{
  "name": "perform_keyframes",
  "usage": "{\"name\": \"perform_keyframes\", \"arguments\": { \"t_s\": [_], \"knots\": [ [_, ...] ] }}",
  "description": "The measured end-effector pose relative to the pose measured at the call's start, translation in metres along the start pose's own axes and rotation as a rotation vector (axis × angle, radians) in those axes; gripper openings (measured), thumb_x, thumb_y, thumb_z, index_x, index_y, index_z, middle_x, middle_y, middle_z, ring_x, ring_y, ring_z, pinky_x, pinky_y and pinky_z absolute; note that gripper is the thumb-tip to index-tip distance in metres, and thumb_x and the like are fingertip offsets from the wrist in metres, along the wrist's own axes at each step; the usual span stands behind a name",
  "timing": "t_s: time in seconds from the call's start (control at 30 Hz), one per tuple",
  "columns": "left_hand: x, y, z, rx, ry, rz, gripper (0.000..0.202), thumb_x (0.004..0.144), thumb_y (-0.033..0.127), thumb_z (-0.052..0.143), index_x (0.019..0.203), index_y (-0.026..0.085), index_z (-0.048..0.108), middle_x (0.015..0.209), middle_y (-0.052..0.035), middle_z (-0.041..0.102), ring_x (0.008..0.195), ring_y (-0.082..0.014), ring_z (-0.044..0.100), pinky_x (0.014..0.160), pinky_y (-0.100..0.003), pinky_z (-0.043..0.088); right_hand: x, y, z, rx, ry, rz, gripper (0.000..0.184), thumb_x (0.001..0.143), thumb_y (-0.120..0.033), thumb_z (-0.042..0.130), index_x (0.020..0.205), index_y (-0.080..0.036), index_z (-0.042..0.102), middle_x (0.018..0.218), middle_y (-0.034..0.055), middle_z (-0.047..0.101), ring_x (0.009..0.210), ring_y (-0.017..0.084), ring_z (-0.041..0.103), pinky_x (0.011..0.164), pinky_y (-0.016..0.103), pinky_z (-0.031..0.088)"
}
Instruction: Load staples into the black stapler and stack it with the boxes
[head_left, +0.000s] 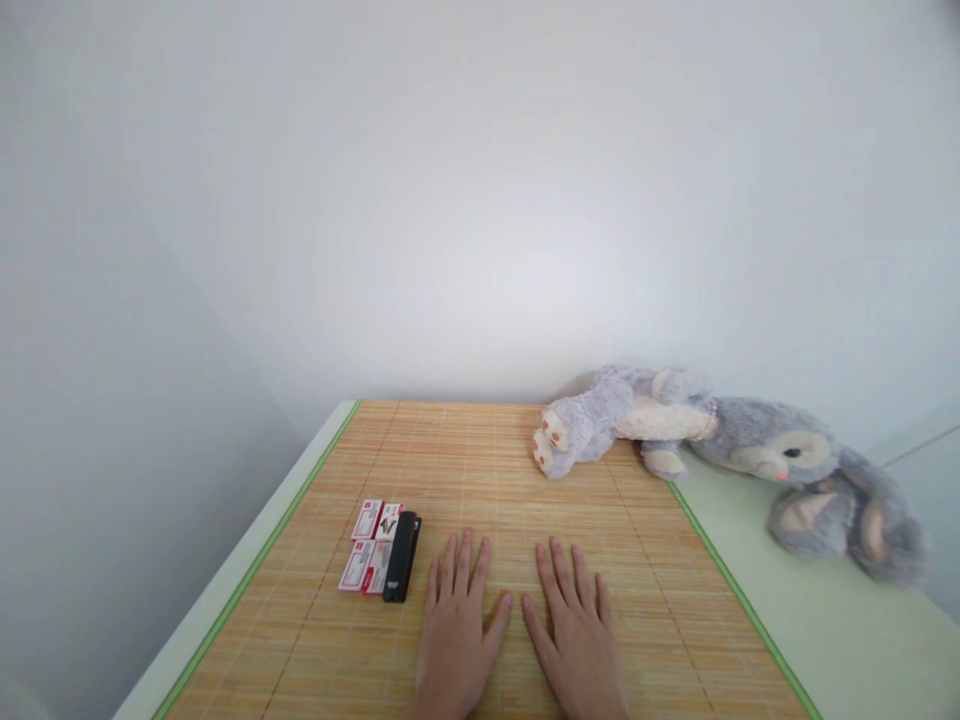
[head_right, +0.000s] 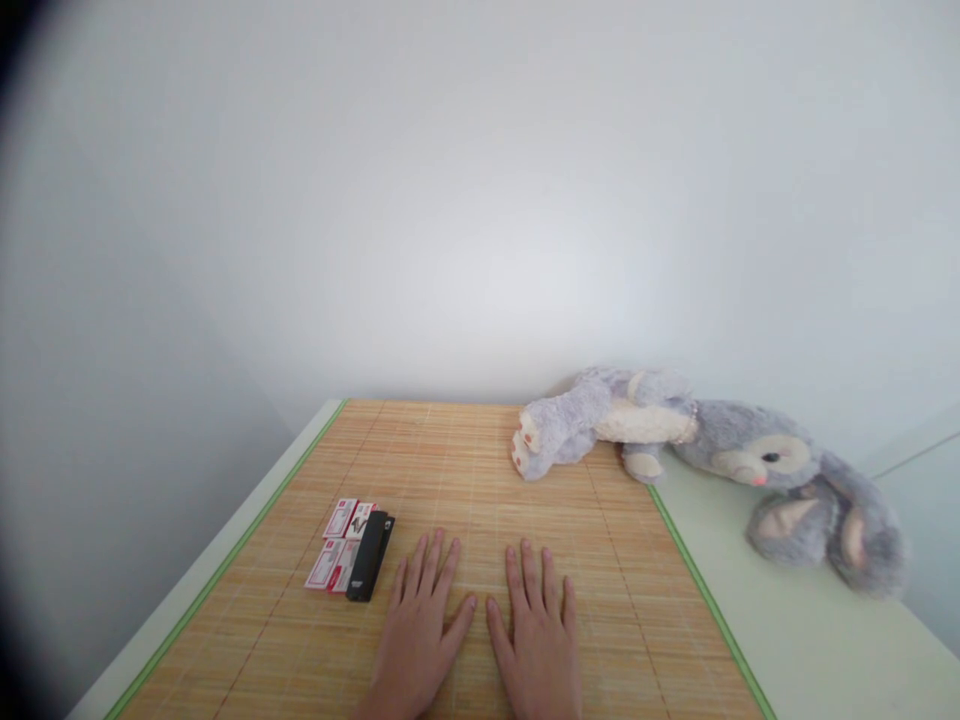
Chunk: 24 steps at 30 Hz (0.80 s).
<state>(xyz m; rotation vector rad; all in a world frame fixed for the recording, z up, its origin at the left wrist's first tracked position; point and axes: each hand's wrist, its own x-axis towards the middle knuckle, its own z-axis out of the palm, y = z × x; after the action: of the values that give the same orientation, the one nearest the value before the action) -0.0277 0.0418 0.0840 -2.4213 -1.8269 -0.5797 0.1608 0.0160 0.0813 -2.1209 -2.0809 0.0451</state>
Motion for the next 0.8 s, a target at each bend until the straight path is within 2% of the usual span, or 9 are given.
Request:
{"name": "perform_keyframes", "arguments": {
  "t_s": [0.47,0.67,0.8],
  "knots": [
    [-0.0025,-0.0009,-0.0014,0.014,-0.040,0.028,0.068,0.101,0.045,0.047,0.162,0.038,0.020,0.169,0.0031,0.029,0.157,-0.0303,0.020,0.122,-0.055,0.029,-0.0015,-0.0014,-0.0047,0.017,-0.003,-0.004,0.068,0.103,-0.060,0.029,0.164,-0.032,0.017,0.172,-0.0006,0.013,0.159,0.033,0.008,0.125,0.065,0.011],
    [-0.0031,0.0004,-0.0021,0.004,-0.045,0.033,0.066,0.102,0.043,0.045,0.163,0.037,0.019,0.170,0.0023,0.027,0.158,-0.0305,0.018,0.122,-0.056,0.027,-0.0017,-0.0008,-0.0051,0.023,-0.016,-0.004,0.068,0.103,-0.060,0.028,0.164,-0.031,0.017,0.172,0.0005,0.012,0.159,0.033,0.007,0.125,0.064,0.011],
    [-0.0033,0.0007,-0.0014,0.002,-0.043,0.036,0.065,0.102,0.042,0.045,0.163,0.037,0.021,0.168,0.0019,0.031,0.158,-0.0296,0.018,0.123,-0.056,0.026,-0.0021,-0.0007,-0.0045,0.019,-0.026,0.001,0.068,0.104,-0.059,0.027,0.164,-0.030,0.018,0.172,0.0007,0.013,0.159,0.034,0.006,0.125,0.065,0.009]
  ]
}}
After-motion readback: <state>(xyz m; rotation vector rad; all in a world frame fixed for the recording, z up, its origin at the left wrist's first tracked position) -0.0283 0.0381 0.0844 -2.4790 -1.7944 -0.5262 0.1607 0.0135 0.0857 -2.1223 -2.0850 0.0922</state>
